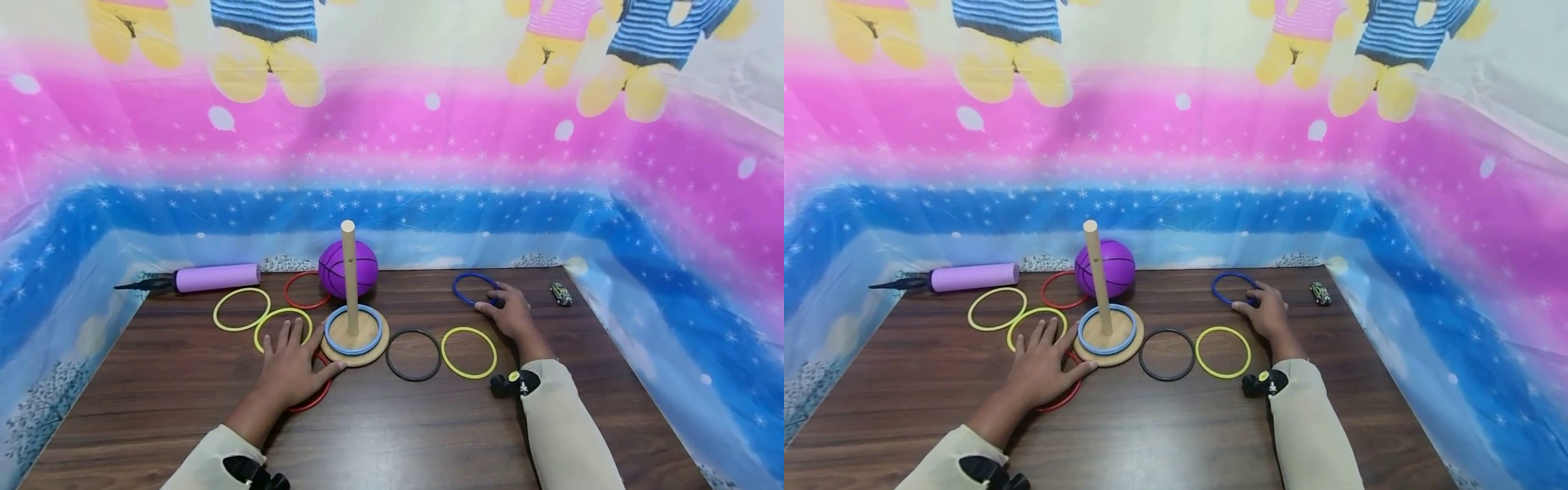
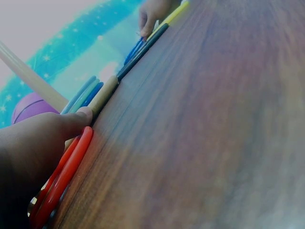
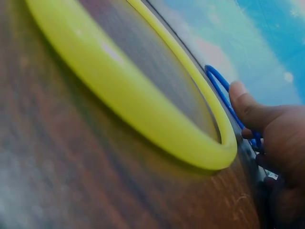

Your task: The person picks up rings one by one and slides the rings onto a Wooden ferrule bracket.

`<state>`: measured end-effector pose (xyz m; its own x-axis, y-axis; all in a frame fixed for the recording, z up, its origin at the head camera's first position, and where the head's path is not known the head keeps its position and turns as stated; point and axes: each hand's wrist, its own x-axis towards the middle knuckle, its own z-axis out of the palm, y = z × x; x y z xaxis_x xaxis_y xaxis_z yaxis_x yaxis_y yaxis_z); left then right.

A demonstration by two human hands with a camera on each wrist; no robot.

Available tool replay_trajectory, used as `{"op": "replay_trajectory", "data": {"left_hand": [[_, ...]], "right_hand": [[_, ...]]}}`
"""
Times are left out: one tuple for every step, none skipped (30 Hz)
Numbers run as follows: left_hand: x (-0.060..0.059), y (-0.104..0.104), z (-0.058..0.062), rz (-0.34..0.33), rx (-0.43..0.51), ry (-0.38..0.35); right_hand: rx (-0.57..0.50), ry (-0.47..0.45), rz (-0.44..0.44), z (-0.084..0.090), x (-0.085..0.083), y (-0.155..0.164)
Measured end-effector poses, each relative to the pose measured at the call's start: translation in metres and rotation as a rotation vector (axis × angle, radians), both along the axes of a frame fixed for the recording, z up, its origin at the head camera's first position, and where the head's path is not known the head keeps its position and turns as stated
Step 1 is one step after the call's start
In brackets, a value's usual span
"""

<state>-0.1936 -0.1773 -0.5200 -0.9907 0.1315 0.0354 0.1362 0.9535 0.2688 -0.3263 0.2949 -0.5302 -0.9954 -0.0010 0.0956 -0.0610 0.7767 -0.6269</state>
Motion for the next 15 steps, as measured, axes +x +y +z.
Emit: {"op": "replay_trajectory", "data": {"left_hand": [[0.0, 0.0, 0.0, 0.0, -0.001, 0.001], [-0.001, 0.0, 0.0, 0.0, -0.001, 0.002], [-0.001, 0.0, -0.001, 0.001, -0.002, 0.003], [-0.001, -0.001, -0.001, 0.001, -0.003, 0.003], [-0.002, -0.001, -0.001, 0.001, -0.004, 0.002], [-0.002, -0.001, -0.001, 0.001, -0.006, 0.001], [-0.002, -0.001, -0.002, 0.001, -0.007, 0.0], [-0.002, -0.001, -0.002, 0.001, -0.008, -0.001], [-0.002, -0.001, -0.002, 0.001, -0.008, -0.002], [-0.002, -0.001, -0.002, 0.0, -0.008, -0.005], [-0.002, -0.001, -0.002, 0.0, -0.008, -0.007], [-0.002, -0.001, -0.002, 0.0, -0.006, -0.008], [-0.002, -0.001, -0.002, 0.001, -0.004, -0.011], [-0.002, -0.001, -0.002, 0.003, -0.002, -0.014], [-0.002, -0.001, -0.002, 0.005, 0.0, -0.016]], "right_hand": [[-0.012, 0.002, 0.0, 0.0, 0.0, 0.0], [-0.023, 0.005, 0.0, 0.0, 0.0, 0.0], [-0.034, 0.008, 0.001, 0.0, -0.001, 0.001], [-0.046, 0.011, 0.001, 0.001, -0.001, 0.001], [-0.057, 0.014, 0.003, 0.001, -0.001, 0.001], [-0.067, 0.016, 0.005, 0.001, -0.001, 0.001], [-0.078, 0.018, 0.01, 0.002, -0.001, 0.001], [-0.086, 0.02, 0.014, 0.002, -0.001, 0.001], [-0.093, 0.024, 0.018, 0.003, -0.001, 0.0], [-0.101, 0.029, 0.023, 0.004, 0.0, 0.0], [-0.107, 0.034, 0.027, 0.006, 0.001, -0.001], [-0.113, 0.041, 0.03, 0.007, 0.001, -0.002], [-0.12, 0.047, 0.033, 0.008, 0.002, -0.003], [-0.125, 0.053, 0.036, 0.01, 0.003, -0.004], [-0.131, 0.058, 0.038, 0.012, 0.004, -0.005]]}}
